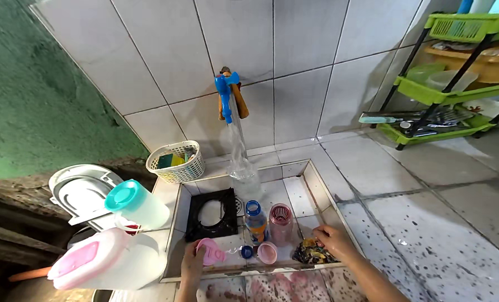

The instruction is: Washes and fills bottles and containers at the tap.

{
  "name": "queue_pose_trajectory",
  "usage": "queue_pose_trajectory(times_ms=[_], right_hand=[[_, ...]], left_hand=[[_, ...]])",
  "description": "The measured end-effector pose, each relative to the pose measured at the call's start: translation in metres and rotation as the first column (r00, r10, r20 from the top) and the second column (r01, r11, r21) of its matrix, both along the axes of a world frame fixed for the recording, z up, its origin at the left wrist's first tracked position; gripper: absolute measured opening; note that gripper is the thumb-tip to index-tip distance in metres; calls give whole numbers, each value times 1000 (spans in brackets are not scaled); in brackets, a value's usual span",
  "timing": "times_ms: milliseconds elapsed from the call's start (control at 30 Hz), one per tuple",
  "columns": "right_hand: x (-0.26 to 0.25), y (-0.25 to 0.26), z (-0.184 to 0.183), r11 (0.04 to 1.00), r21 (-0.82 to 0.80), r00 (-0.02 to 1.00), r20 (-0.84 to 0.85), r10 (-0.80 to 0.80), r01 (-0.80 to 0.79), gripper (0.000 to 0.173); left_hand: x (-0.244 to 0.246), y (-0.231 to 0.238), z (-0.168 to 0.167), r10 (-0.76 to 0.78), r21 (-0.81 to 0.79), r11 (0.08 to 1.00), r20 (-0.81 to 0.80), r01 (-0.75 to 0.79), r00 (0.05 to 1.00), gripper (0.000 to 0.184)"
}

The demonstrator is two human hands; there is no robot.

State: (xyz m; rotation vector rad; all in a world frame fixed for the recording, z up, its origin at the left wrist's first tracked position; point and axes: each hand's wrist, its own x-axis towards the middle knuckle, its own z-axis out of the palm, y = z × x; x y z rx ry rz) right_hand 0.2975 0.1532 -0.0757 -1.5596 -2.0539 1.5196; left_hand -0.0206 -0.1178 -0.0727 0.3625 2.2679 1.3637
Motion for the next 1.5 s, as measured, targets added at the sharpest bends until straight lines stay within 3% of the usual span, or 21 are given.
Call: queue_pose_trajectory(times_ms=[1500], right_hand=[[-1,2,-2,1000,-8,1000,29,-3,3,28]], left_hand=[[0,0,-3,-45,-18,999,-61,44,997,32]])
